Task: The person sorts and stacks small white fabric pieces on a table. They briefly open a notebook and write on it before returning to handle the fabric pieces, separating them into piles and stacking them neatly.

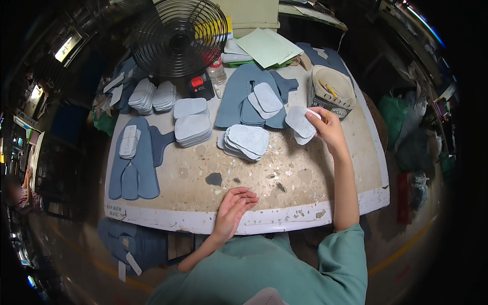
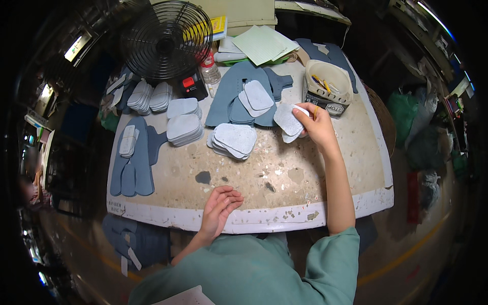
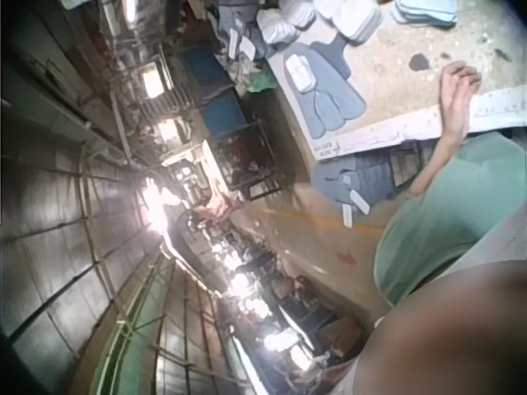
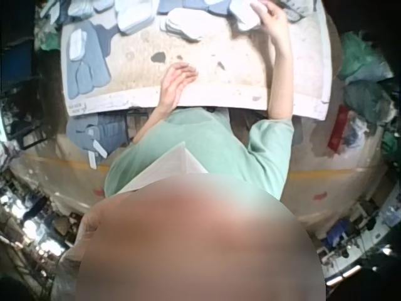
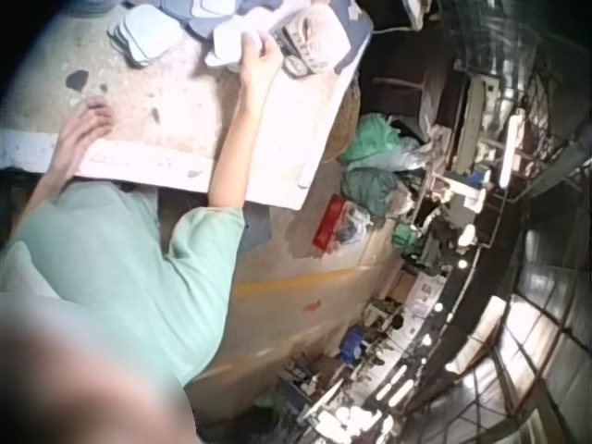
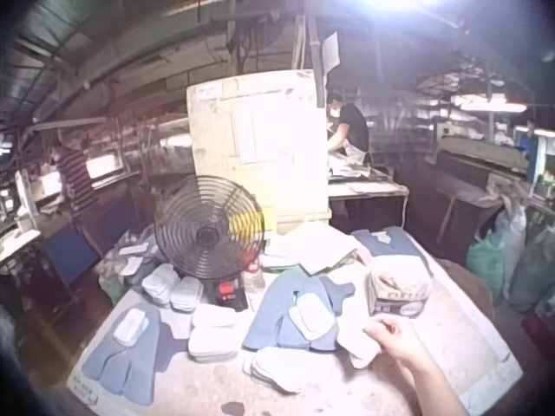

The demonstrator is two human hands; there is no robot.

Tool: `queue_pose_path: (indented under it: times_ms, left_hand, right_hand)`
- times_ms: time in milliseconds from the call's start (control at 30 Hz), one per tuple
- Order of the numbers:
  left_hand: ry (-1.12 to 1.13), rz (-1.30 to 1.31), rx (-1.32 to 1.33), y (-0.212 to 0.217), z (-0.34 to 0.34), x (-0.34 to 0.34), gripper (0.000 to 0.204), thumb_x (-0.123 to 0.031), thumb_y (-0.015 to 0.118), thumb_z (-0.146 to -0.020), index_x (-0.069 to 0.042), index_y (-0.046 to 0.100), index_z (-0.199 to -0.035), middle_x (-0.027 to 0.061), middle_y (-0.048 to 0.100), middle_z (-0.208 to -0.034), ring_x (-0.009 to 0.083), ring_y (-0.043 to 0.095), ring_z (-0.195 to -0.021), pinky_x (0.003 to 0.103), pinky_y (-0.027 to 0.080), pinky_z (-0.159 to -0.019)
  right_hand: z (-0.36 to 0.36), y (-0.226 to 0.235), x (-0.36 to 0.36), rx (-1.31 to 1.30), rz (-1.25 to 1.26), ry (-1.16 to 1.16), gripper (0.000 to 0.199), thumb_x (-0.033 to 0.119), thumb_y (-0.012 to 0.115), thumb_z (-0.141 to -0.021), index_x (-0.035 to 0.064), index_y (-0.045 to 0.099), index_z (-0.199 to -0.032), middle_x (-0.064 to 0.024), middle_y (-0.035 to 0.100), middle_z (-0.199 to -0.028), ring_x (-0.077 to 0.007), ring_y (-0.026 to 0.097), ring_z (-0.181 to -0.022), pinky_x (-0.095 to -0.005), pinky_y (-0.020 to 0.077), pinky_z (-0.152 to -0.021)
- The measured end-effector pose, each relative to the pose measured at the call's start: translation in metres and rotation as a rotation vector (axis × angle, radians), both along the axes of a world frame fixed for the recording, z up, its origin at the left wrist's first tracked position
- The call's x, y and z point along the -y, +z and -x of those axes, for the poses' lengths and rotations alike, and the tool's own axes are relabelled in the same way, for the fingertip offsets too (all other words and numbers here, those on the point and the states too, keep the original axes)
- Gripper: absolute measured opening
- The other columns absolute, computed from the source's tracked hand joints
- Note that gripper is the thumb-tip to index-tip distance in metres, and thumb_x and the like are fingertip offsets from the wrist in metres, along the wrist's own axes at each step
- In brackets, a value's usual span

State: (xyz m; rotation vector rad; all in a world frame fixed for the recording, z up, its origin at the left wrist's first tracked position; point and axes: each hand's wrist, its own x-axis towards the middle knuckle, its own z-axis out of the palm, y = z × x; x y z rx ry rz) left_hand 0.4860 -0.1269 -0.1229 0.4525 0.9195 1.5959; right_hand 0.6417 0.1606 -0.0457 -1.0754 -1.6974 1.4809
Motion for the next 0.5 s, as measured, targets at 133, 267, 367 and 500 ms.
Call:
queue_pose_path:
  times_ms: [133,267,367,500]
  left_hand:
    - [0.01,-0.016,-0.002,-0.005,-0.001,0.0,0.029,-0.005,0.046,-0.097,0.001,0.042,-0.125,0.0168,0.055,-0.116,0.0244,0.056,-0.111,0.038,0.044,-0.102]
    - [0.005,-0.217,-0.186,0.02,0.008,0.007,0.028,-0.003,0.049,-0.092,0.001,0.047,-0.12,0.0168,0.056,-0.116,0.0246,0.057,-0.109,0.038,0.045,-0.099]
    - [0.268,-0.71,-0.765,0.089,0.041,0.034,0.018,0.002,0.051,-0.084,0.002,0.057,-0.101,0.0179,0.061,-0.097,0.0273,0.06,-0.098,0.04,0.049,-0.087]
    - [0.751,-1.757,-0.911,0.213,0.045,0.098,0.023,-0.03,0.06,-0.083,-0.012,0.056,-0.097,0.0042,0.048,-0.111,0.0215,0.039,-0.114,0.039,0.032,-0.094]
  right_hand:
    - [0.014,-0.015,-0.015,-0.228,0.079,0.003,0.033,0.025,0.061,-0.096,0.0042,0.062,-0.122,0.0037,0.065,-0.093,-0.0004,0.055,-0.079,-0.0165,0.0436,-0.069]
    - [0.013,-0.028,-0.028,-0.02,-0.169,-0.016,0.047,0.026,0.067,-0.09,0.0003,0.058,-0.127,-0.008,0.066,-0.104,-0.0149,0.061,-0.098,-0.0256,0.0471,-0.088]
    - [-0.005,-0.033,-0.026,0.509,-0.59,0.002,0.057,0.027,0.076,-0.079,-0.0013,0.058,-0.125,-0.0161,0.064,-0.103,-0.0275,0.062,-0.102,-0.0319,0.0476,-0.093]
    - [-0.004,-0.046,-0.015,0.768,-0.836,0.073,0.048,0.024,0.081,-0.067,-0.0045,0.065,-0.102,-0.0228,0.062,-0.103,-0.0389,0.059,-0.105,-0.0394,0.0473,-0.095]
